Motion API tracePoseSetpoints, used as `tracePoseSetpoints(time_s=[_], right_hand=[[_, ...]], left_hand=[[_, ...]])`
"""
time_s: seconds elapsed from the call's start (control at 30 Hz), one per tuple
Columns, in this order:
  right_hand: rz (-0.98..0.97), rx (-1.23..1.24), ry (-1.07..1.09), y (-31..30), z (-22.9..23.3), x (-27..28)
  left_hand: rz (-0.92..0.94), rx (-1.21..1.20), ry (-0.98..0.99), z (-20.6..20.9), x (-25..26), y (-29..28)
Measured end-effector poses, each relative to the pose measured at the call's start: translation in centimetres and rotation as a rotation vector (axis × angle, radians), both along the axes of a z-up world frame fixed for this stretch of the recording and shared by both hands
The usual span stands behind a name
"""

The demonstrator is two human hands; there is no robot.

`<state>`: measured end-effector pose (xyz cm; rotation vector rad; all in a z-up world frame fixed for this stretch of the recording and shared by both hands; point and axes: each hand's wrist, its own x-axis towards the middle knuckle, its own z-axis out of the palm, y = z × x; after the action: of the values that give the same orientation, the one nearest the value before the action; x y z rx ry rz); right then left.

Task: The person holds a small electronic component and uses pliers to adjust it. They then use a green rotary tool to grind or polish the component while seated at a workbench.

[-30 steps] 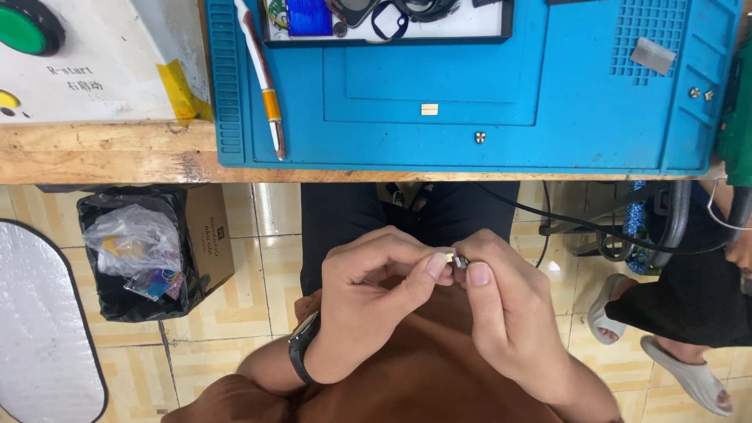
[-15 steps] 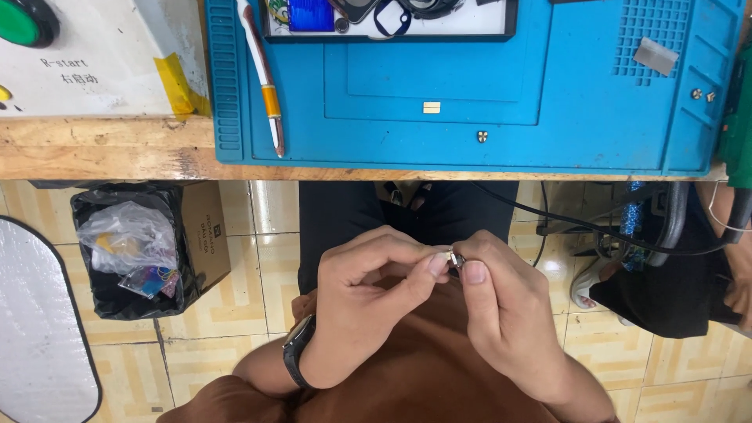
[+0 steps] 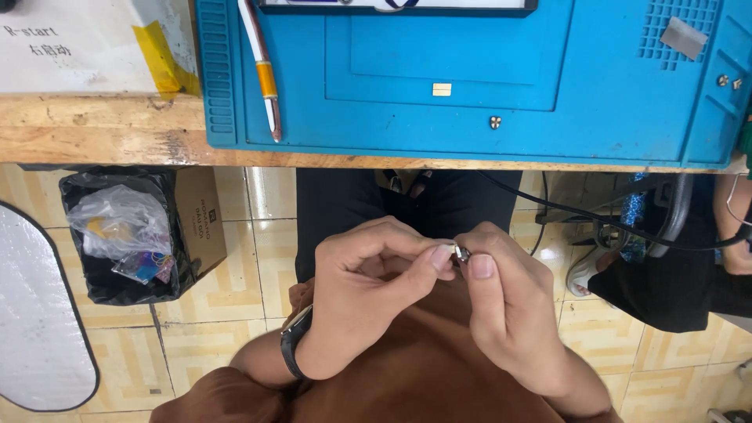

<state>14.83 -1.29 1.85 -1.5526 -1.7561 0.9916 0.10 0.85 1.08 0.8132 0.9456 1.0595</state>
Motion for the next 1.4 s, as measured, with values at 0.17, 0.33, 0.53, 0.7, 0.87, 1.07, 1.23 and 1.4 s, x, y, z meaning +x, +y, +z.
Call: tracePoseSetpoints(time_s=[0.17,0.33,0.53,0.7,0.87,1.07,1.23,1.4], right_hand=[[-0.010,-0.020,0.016,0.2,0.2,-0.2],[-0.009,-0.031,0.007,0.3,0.4,-0.2],[-0.014,-0.035,0.000,0.3,0.4,-0.2],[-0.009,-0.028,-0.040,0.4,0.2,-0.1],[0.001,-0.034,-0.060,0.3,-0.1,-0.1],[0.097,-0.005,-0.037,0.4,-0.3,-1.8],[0.223,-0.023,-0.026,0.0,0.2,-4.8],[0.347,-0.021,-0.019,-1.2,0.2,-7.8]], left_hand=[[-0.025,0.001,0.026,0.3,-0.3,0.3],[-0.043,-0.041,0.027,0.4,-0.4,0.5],[-0.039,0.001,0.064,0.5,-0.4,0.6],[-0.040,0.016,0.067,0.5,-0.4,0.7],[-0.031,0.007,0.094,0.3,-0.6,0.6],[0.064,-0.038,0.036,0.0,-2.2,-1.0],[0.191,-0.079,0.026,0.2,-4.9,-3.6],[0.308,-0.068,0.026,0.3,-7.7,-6.6]])
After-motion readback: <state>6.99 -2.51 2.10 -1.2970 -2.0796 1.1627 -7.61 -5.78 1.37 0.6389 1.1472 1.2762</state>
